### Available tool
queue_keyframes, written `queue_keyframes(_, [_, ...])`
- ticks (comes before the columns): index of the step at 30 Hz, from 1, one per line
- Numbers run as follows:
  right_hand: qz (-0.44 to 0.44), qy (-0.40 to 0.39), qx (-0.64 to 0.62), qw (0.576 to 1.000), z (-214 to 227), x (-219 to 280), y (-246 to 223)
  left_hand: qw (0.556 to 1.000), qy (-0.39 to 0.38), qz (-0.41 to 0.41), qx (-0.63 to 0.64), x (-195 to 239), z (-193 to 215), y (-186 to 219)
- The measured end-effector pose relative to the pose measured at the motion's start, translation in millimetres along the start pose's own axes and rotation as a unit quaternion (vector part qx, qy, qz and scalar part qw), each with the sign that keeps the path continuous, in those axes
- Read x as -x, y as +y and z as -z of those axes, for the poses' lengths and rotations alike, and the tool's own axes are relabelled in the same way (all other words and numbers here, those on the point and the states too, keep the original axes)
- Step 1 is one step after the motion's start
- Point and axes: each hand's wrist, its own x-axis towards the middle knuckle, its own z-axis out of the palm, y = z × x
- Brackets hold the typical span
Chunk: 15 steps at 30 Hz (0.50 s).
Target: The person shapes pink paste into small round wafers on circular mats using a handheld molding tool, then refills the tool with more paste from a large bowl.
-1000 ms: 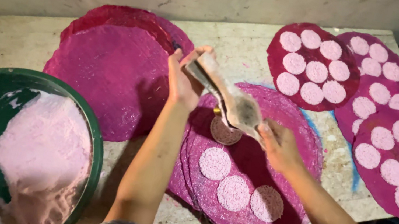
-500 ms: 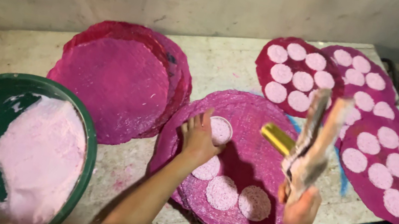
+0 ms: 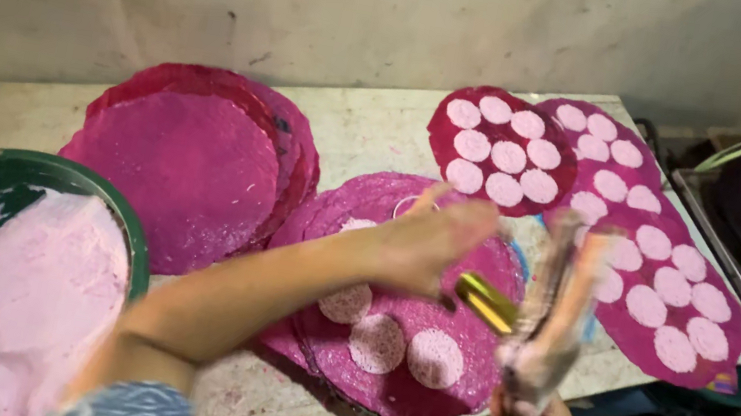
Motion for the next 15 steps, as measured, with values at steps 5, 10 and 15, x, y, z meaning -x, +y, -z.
queue_keyframes(5, [0.252, -0.194, 0.312, 0.895, -22.7, -17.0, -92.6, 0.983, -0.176, -0.039, 0.032, 87.7, 34.5, 55.0])
queue_keyframes(10, [0.435, -0.389, 0.332, 0.741, -89.0, -61.5, -177.2, 0.968, -0.175, -0.05, 0.172, 172.0, 36.6, 80.7])
queue_keyframes(15, [0.323, -0.596, 0.145, 0.72, -158.8, -78.7, -222.1, 0.96, -0.1, 0.0, 0.262, 248.7, 24.6, 81.3])
